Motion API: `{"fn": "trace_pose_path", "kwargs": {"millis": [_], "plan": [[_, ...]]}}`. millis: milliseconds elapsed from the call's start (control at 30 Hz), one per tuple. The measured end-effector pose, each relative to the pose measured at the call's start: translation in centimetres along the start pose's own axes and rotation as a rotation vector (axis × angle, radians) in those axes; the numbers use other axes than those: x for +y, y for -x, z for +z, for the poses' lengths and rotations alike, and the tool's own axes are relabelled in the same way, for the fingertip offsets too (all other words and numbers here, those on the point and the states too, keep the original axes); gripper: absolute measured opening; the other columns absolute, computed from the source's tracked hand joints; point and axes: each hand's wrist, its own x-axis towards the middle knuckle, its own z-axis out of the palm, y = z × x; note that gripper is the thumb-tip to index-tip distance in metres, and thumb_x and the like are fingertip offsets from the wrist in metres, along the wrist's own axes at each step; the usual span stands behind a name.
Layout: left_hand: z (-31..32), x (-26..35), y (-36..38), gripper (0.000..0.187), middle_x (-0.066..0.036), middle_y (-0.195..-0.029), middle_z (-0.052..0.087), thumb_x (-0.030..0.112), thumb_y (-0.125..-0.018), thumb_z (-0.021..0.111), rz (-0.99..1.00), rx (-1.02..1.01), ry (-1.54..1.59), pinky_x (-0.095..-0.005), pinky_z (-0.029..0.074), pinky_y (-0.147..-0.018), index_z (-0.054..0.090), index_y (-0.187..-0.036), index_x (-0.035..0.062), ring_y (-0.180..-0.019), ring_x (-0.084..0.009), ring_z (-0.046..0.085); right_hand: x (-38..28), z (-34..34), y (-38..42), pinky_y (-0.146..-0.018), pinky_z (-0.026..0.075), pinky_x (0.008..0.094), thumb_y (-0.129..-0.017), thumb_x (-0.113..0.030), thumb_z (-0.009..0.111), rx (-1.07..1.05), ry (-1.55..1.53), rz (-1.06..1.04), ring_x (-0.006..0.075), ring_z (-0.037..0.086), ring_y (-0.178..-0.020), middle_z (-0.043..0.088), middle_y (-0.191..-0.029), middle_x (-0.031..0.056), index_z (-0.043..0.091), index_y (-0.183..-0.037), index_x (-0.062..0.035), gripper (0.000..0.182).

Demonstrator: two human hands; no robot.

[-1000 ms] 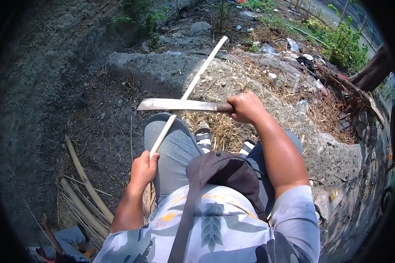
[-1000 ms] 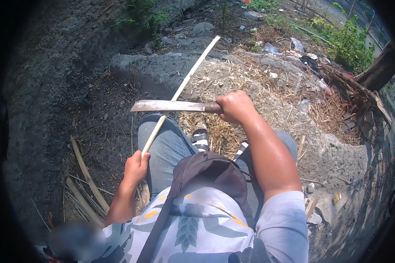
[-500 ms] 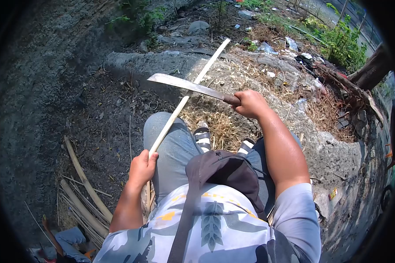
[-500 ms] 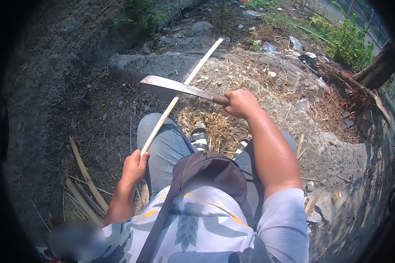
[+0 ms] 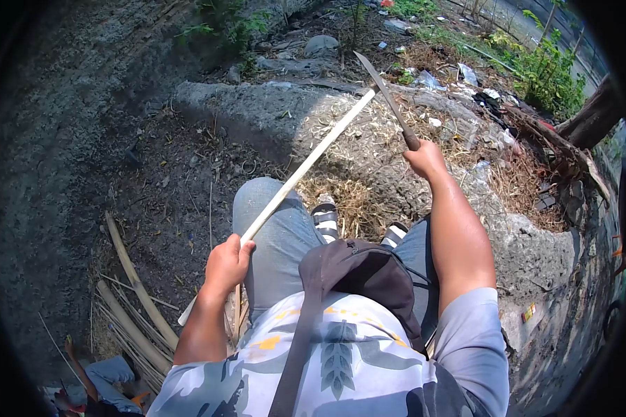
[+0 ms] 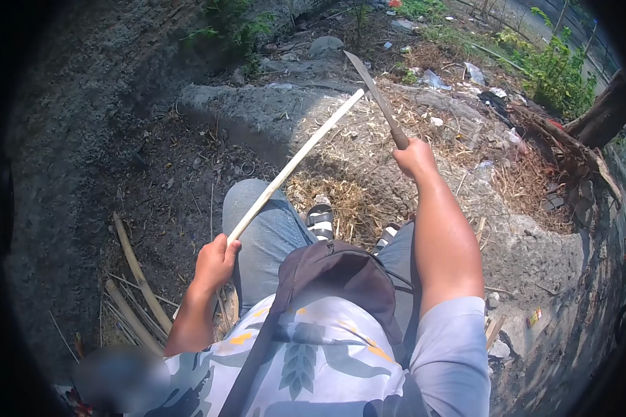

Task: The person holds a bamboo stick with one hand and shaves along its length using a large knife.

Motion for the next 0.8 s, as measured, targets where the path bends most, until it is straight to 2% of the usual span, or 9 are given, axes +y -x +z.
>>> {"fn": "trace_pose_path", "kwargs": {"millis": [67,200,333,433,533,800], "plan": [[0.2,0.0,0.0,0.042,-0.025,-0.072,0.064,0.039,-0.104,0.061,0.002,0.0,0.031,-0.0565,0.046,-0.063,0.053,-0.085,0.0023,-0.071,-0.0496,0.063,-1.6,-0.6,1.8,-0.084,0.057,0.0425,-0.078,-0.03,0.072,0.038,0.099,-0.078,0.0336,0.075,-0.092,0.076,-0.097,0.0191,0.076,-0.109,-0.0063,0.039],[0.5,0.0,0.1,0.042,-0.025,-0.071,0.063,0.039,-0.104,0.062,0.001,0.011,0.063,-0.0563,0.046,-0.062,0.053,-0.085,0.0022,-0.07,-0.0496,0.063,-3.5,-0.2,3.7,-0.085,0.056,0.0457,-0.079,-0.026,0.07,-0.124,0.109,-0.28,0.0351,0.073,-0.092,0.076,-0.095,0.0184,0.075,-0.102,-0.0088,0.029],[0.1,0.1,0.2,0.043,-0.025,-0.07,0.062,0.039,-0.104,0.061,-0.009,0.006,0.044,-0.0555,0.046,-0.062,0.052,-0.084,0.0024,-0.069,-0.0493,0.062,-5.7,0.0,5.5,-0.088,0.056,0.0474,-0.078,-0.027,0.076,-0.208,0.396,-0.506,0.0347,0.073,-0.097,0.076,-0.096,0.014,0.075,-0.1,-0.0143,0.025],[0.0,-0.2,0.4,0.043,-0.024,-0.07,0.063,0.039,-0.104,0.061,-0.008,0.013,0.04,-0.0551,0.046,-0.061,0.052,-0.084,0.0025,-0.069,-0.049,0.062,-5.7,-0.2,5.4,-0.087,0.056,0.0465,-0.078,-0.029,0.078,-0.22,0.398,-0.489,0.0342,0.073,-0.096,0.076,-0.097,0.0135,0.075,-0.102,-0.016,0.027],[0.9,-0.6,0.1,0.043,-0.024,-0.07,0.063,0.039,-0.104,0.062,0.021,0.05,0.073,-0.055,0.045,-0.061,0.052,-0.084,0.0025,-0.069,-0.0487,0.062,-5.0,-0.3,5.0,-0.087,0.056,0.0461,-0.079,-0.032,0.079,-0.254,0.259,-0.433,0.0343,0.073,-0.095,0.076,-0.097,0.0133,0.076,-0.104,-0.0167,0.03],[0.7,-0.5,0.0,0.042,-0.023,-0.068,0.062,0.038,-0.102,0.064,0.019,0.037,0.097,-0.0545,0.045,-0.06,0.052,-0.083,0.0026,-0.068,-0.048,0.062,-5.2,-0.8,5.9,-0.088,0.056,0.0467,-0.081,-0.033,0.079,-0.213,0.3,-0.376,0.0345,0.073,-0.095,0.076,-0.097,0.0144,0.076,-0.105,-0.0155,0.031]]}}
